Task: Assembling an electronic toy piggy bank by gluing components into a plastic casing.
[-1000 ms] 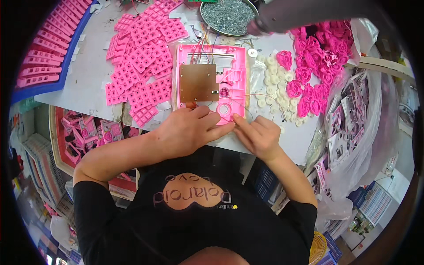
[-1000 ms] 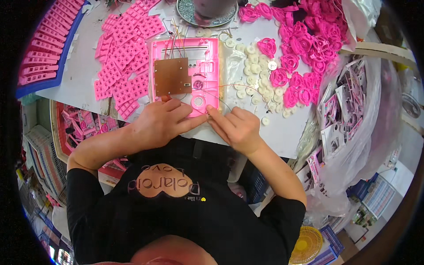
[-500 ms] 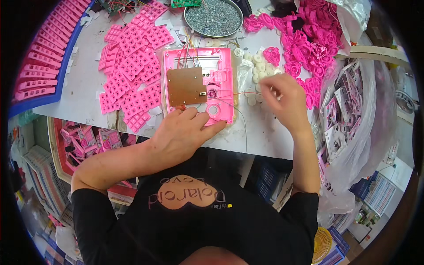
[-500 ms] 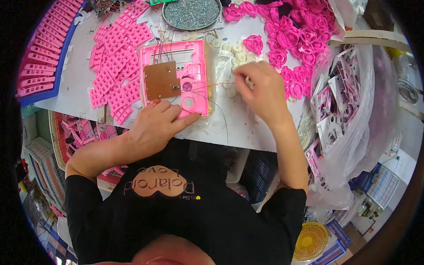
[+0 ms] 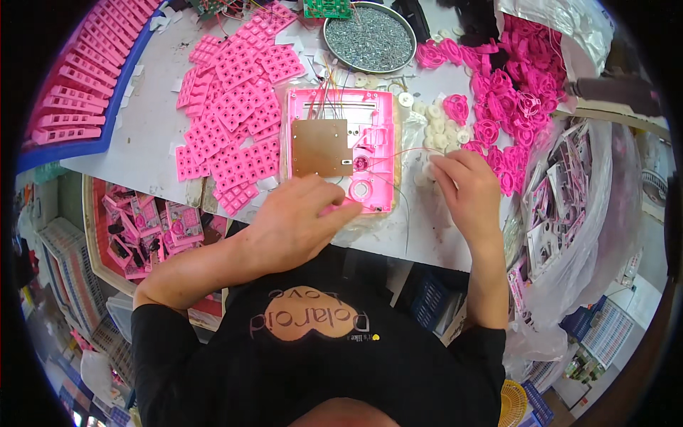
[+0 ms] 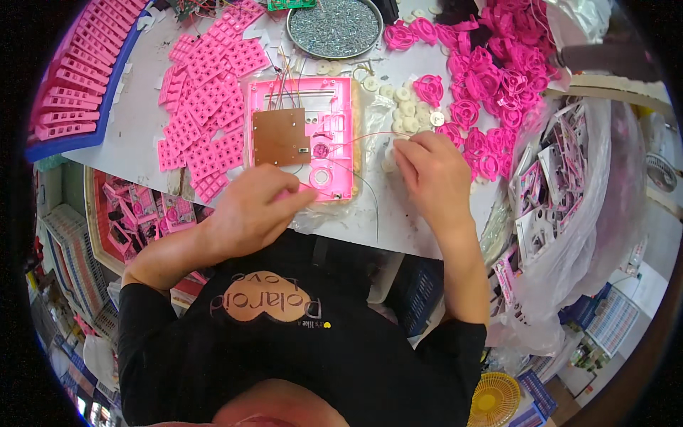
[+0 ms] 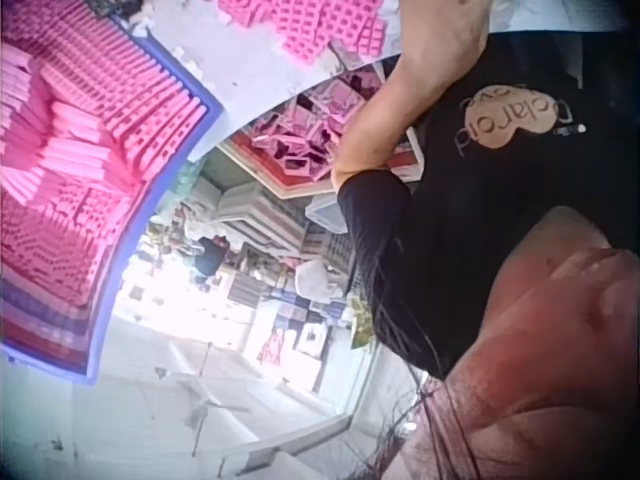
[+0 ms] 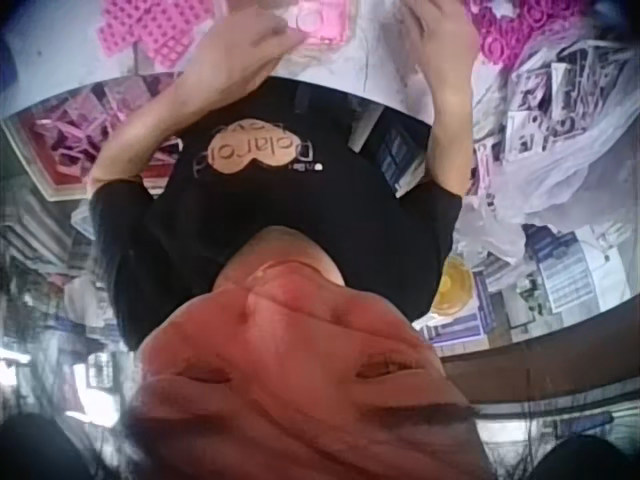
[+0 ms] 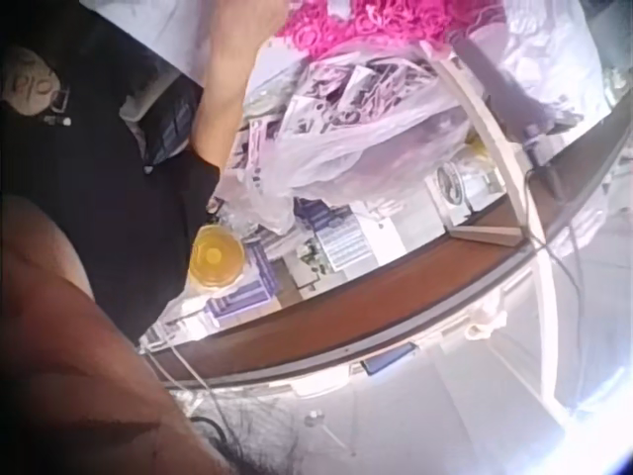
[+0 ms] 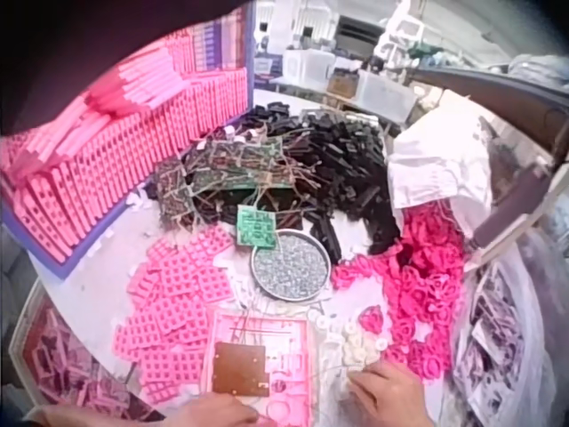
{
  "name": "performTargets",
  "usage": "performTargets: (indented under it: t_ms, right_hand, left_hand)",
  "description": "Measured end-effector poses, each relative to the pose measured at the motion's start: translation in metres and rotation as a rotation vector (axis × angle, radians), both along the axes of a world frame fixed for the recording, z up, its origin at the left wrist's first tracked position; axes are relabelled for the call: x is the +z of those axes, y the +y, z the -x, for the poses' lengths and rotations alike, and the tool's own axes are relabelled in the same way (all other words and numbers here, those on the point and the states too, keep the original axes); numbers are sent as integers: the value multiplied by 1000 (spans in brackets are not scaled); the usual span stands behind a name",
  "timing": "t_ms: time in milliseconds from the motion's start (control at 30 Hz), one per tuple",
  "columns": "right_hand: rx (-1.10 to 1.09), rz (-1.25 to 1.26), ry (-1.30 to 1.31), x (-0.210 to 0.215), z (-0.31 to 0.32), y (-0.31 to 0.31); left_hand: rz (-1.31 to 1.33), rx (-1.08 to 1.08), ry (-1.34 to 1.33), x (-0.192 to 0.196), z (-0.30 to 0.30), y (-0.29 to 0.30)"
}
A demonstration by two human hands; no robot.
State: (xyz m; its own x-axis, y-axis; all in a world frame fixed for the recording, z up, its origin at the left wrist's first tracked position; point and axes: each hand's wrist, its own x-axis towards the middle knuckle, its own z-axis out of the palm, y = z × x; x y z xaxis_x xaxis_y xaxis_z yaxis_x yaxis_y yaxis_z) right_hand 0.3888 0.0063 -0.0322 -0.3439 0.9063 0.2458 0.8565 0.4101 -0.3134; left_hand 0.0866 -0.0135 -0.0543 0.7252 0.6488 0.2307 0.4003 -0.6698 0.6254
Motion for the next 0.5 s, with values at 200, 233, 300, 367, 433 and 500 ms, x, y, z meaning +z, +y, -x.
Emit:
performTargets:
  t_ms: [200, 233, 300, 367, 433, 500]
  right_hand:
    - [-7, 33, 415, 11, 66, 5]
    - [12, 6, 332, 5, 71, 10]
    - [55, -45, 170, -7, 78, 15]
    - [41, -51, 151, -8, 84, 14]
    - [32, -28, 153, -10, 86, 13]
    - [27, 23, 181, -16, 86, 13]
  left_hand:
    - [-153, 175, -43, 2, 3, 24]
    - [-135, 172, -23, 2, 3, 25]
    - [-112, 174, -4, 1, 2, 25]
    - [-101, 183, -5, -2, 3, 24]
    - [-142, 207, -25, -4, 0, 25]
    - [-152, 218, -27, -4, -1, 25]
